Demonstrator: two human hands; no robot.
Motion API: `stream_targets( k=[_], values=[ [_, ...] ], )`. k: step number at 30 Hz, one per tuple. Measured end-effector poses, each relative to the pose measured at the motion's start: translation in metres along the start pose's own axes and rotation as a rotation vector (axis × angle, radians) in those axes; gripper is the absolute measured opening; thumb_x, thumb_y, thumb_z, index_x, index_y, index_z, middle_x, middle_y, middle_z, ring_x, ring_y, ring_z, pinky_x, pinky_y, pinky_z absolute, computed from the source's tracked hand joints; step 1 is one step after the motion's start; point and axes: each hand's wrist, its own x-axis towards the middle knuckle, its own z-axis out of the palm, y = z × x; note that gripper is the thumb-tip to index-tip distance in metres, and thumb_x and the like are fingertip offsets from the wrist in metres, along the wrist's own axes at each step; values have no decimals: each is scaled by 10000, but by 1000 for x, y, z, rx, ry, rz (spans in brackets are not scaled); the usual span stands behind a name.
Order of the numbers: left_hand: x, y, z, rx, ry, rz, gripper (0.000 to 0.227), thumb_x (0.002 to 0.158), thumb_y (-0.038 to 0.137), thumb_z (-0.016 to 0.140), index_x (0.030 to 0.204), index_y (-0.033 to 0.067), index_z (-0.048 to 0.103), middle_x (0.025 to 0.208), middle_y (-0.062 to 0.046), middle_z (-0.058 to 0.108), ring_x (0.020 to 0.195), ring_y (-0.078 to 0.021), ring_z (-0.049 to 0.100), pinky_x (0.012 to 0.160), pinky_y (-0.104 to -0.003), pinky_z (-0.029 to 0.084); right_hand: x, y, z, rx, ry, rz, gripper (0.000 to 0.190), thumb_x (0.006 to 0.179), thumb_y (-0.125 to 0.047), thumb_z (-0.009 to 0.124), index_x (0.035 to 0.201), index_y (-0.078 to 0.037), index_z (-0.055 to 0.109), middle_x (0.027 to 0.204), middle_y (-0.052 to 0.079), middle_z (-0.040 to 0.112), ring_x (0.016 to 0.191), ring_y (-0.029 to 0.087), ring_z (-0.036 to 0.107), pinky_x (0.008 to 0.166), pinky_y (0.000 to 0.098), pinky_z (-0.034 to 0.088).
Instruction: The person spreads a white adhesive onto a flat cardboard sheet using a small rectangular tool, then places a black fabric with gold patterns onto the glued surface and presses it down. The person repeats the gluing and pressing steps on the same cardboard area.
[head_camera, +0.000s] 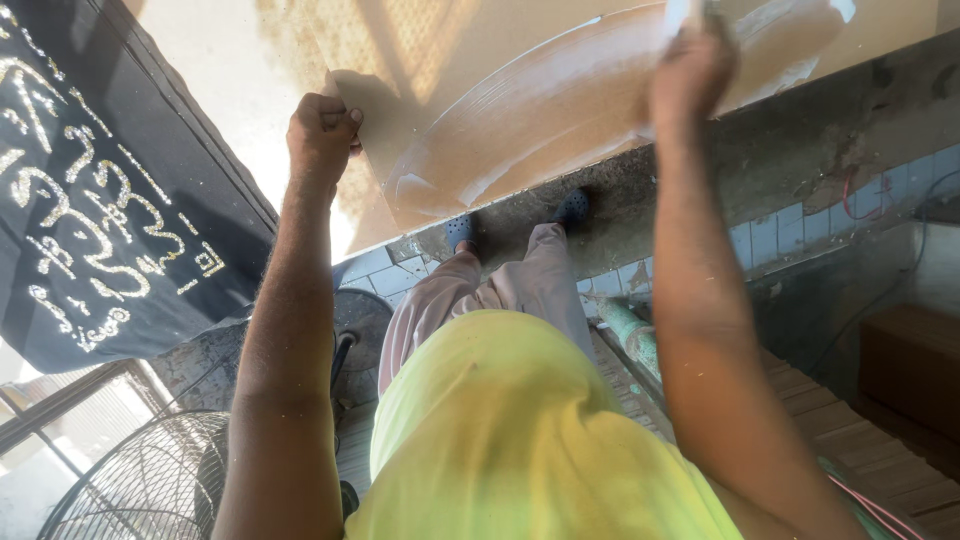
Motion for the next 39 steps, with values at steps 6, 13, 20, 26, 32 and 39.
stream_targets(
  k=[6,13,20,26,32,39],
  values=[
    [-2,2,-1,44,-1,-10,202,986,103,727,1082,4,579,941,-117,745,760,-146,734,630,-286,625,-173,-160,11,418,-408,-672,351,807,132,593,1114,-13,679,1066,143,690,1019,327,622,918,495,527],
    [-11,7,2,16,-22,1,200,1017,109,710,1121,-2,581,982,-117,743,785,-152,742,674,-290,627,-138,-99,-55,337,-369,-223,108,863,34,703,954,-22,681,925,186,668,872,357,669,721,476,535],
    [-12,14,0,67,-38,2,196,1029,131,695,1128,4,582,1004,-108,740,812,-144,737,703,-291,641,-74,-27,-102,40,-108,53,56,1006,-22,652,1052,-10,680,966,167,698,907,349,710,786,469,569],
    [-8,7,-2,29,-44,5,186,1030,109,689,1131,-1,577,1012,-115,735,815,-145,742,702,-286,646,-185,-124,-53,374,-417,-399,56,954,-39,691,986,-7,657,970,183,686,959,349,678,877,494,536],
    [3,-12,1,29,46,-12,230,971,93,739,1117,8,582,947,-121,734,732,-159,714,600,-294,609,-78,-64,-47,254,-317,176,211,961,7,652,1171,15,677,1054,192,754,1001,329,754,862,453,580],
    [4,-16,4,-9,58,36,217,953,87,755,1079,6,599,913,-116,751,693,-138,706,574,-284,600,-31,-52,-10,111,-116,-96,146,959,9,654,1100,7,690,996,180,709,920,368,722,793,488,562]
  ],
)
